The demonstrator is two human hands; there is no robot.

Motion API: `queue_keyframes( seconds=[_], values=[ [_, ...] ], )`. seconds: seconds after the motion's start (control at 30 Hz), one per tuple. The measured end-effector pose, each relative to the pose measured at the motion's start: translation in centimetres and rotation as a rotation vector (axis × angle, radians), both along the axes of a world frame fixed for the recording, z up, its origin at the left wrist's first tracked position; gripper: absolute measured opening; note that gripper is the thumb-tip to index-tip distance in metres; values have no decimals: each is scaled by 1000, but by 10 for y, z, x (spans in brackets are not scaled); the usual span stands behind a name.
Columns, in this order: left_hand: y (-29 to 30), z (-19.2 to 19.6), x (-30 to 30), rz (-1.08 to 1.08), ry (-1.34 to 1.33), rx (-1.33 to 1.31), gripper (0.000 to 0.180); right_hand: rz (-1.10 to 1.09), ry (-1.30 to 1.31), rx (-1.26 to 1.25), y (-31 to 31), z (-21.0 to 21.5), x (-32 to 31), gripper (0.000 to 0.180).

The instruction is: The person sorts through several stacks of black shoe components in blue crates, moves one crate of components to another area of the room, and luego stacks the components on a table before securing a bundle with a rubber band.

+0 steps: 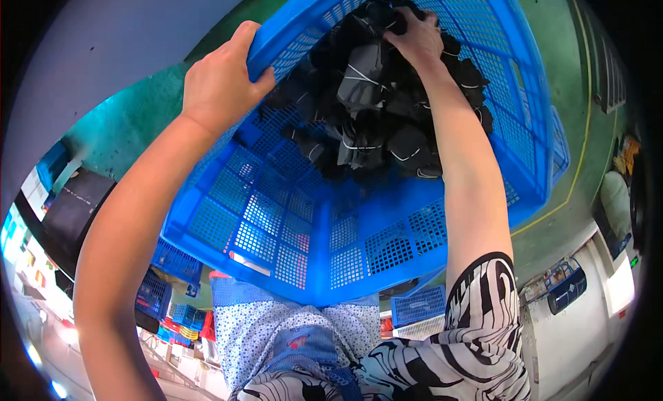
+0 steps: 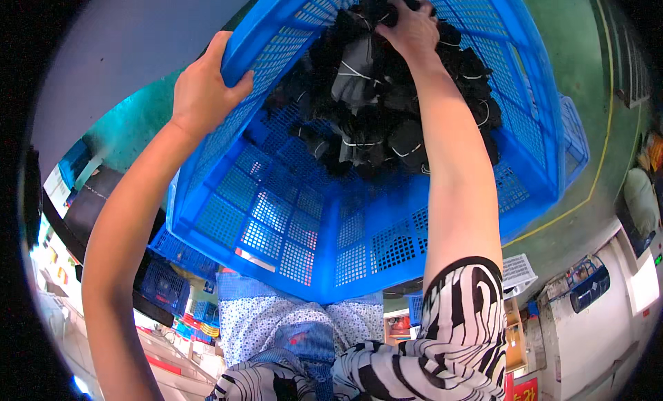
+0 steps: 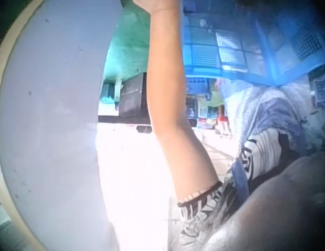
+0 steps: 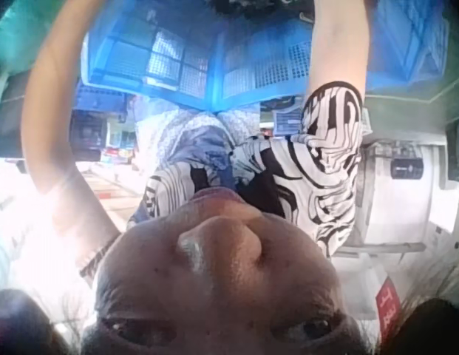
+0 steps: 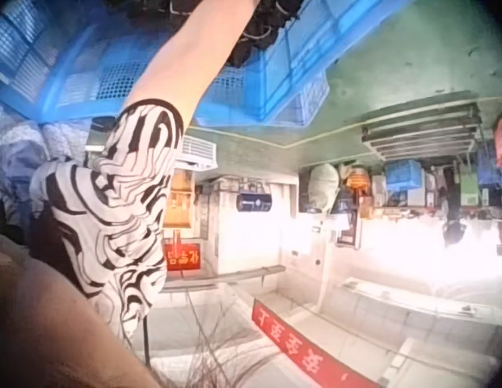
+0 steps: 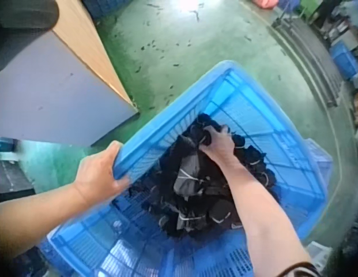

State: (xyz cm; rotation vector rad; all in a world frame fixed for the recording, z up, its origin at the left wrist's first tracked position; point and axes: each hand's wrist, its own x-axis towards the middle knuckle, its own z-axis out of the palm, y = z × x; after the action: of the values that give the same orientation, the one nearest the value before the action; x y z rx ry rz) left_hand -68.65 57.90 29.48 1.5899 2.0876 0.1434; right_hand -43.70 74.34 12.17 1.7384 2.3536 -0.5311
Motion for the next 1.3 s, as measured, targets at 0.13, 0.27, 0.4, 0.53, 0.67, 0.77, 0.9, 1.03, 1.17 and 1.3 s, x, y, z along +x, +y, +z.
queue_keyframes(
  seconds=[0.13,0.27,0.4,0.53,0.67,0.77,0.9,1.03,1.17,1.3],
  values=[
    [3,2,5,-17,35,4,51,-59,477,307,-33,70,56,63],
    [-1,4,-1,-9,62,-19,52,-46,451,393,-113,179,125,62],
    [-2,1,-2,-8,110,-21,50,-292,251,540,-172,247,264,67],
    [-2,5,-2,21,174,-29,49,-763,45,547,-202,240,388,60],
    [-3,-10,4,26,180,10,55,-791,-290,385,-209,200,484,54],
    [0,0,3,7,224,-18,64,-448,-143,579,-190,196,422,37],
    [-2,3,0,17,219,-60,70,-203,501,438,-159,206,229,23],
    [-3,-2,-3,8,232,-7,68,-28,462,224,-111,108,149,25],
    [0,-9,0,11,145,7,64,257,263,282,-74,62,109,37],
    [-3,-5,-8,4,173,11,62,461,-374,63,-78,48,89,49]
  ],
)
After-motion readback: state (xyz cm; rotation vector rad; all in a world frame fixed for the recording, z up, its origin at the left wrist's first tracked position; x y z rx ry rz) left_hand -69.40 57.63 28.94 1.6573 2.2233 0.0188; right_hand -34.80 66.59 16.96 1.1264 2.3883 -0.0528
